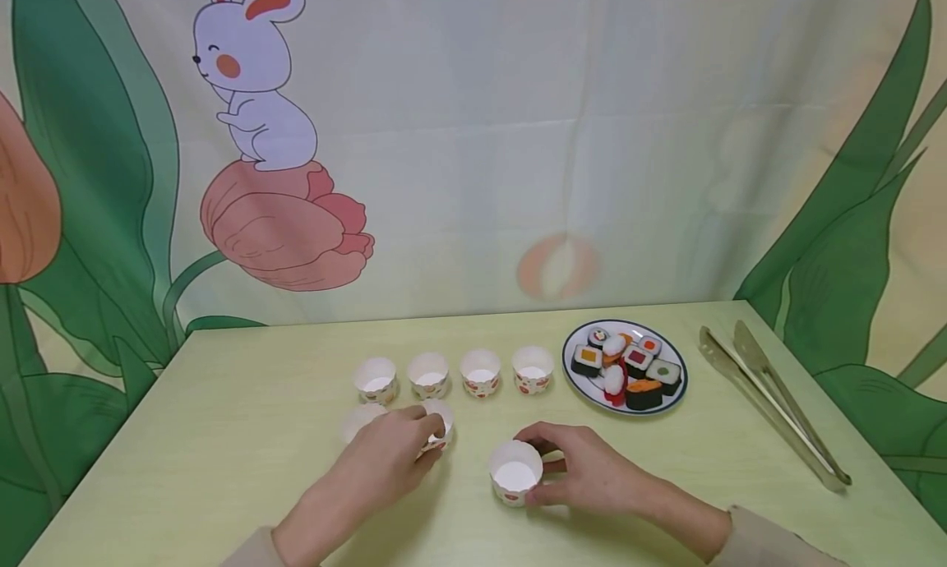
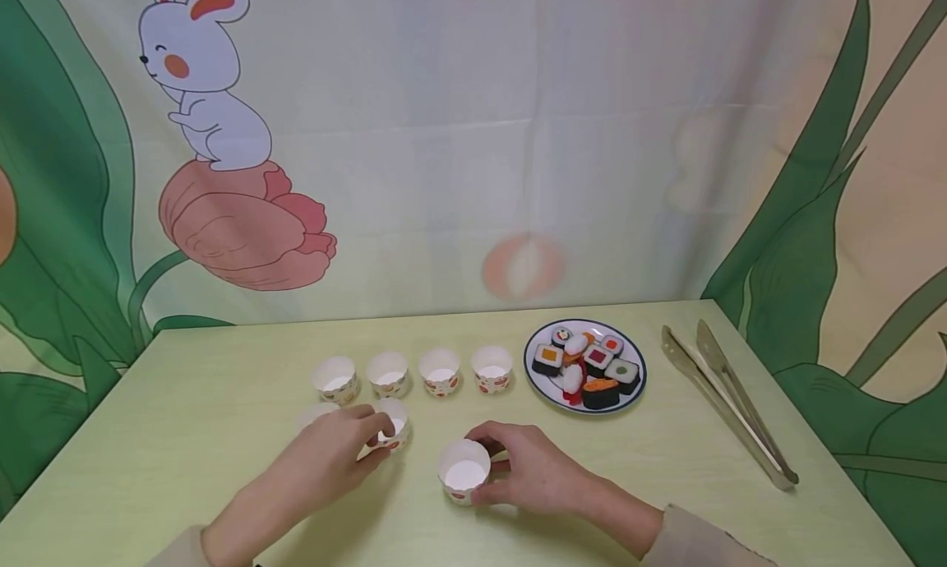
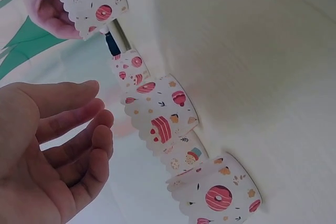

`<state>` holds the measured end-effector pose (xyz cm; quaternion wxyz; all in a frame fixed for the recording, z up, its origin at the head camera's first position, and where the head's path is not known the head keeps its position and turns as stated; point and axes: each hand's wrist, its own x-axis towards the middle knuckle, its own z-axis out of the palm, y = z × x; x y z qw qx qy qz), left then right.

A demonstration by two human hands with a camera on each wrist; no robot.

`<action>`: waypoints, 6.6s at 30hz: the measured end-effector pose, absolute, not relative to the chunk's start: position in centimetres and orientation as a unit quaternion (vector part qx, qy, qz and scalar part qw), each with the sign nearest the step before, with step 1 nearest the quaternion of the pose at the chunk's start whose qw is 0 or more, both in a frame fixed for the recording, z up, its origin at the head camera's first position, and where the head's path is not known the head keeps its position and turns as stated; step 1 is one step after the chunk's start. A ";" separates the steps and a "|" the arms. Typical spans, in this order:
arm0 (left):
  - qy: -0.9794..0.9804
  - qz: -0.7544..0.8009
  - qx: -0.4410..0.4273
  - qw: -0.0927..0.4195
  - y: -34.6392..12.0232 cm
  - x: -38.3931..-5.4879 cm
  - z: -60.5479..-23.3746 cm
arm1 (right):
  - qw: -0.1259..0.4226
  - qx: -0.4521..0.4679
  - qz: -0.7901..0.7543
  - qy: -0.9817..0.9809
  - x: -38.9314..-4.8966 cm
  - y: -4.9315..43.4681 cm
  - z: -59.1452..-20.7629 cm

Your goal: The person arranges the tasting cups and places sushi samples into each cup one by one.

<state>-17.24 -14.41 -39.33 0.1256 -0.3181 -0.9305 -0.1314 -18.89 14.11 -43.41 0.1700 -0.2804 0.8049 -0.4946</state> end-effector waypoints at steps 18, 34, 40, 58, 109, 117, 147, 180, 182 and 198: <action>-0.912 -0.151 -0.372 0.082 -12.6 -15.9 -39.3 | 0.174 -0.277 -0.500 0.802 -18.9 14.1 -43.4; -0.894 -0.180 -0.407 0.042 -11.4 -15.8 -39.4 | 0.167 -0.286 -0.503 0.798 -18.9 14.1 -43.5; -0.891 -0.156 -0.425 0.041 -11.0 -16.0 -39.8 | 0.174 -0.283 -0.502 0.799 -18.9 14.0 -43.3; -0.888 -0.145 -0.433 0.054 -10.5 -16.1 -40.1 | 0.172 -0.277 -0.505 0.799 -18.8 14.0 -43.4; -0.883 -0.173 -0.432 0.068 -9.2 -16.4 -39.9 | 0.159 -0.270 -0.511 0.800 -18.8 14.1 -43.6; -0.885 -0.169 -0.428 0.075 -9.2 -16.3 -39.7 | 0.152 -0.270 -0.502 0.807 -18.8 14.2 -43.6; -0.882 -0.173 -0.428 0.094 -9.3 -16.2 -39.5 | 0.164 -0.255 -0.482 0.822 -18.8 14.3 -43.4; -0.881 -0.196 -0.410 0.130 -9.8 -16.4 -37.5 | 0.163 -0.265 -0.480 0.821 -18.9 14.8 -43.5; -0.880 -0.197 -0.409 0.140 -9.9 -16.4 -37.4 | 0.163 -0.263 -0.477 0.823 -18.9 14.8 -43.5; -0.897 -0.187 -0.373 0.143 -10.0 -17.6 -37.6 | 0.156 -0.277 -0.477 0.820 -18.7 15.0 -43.4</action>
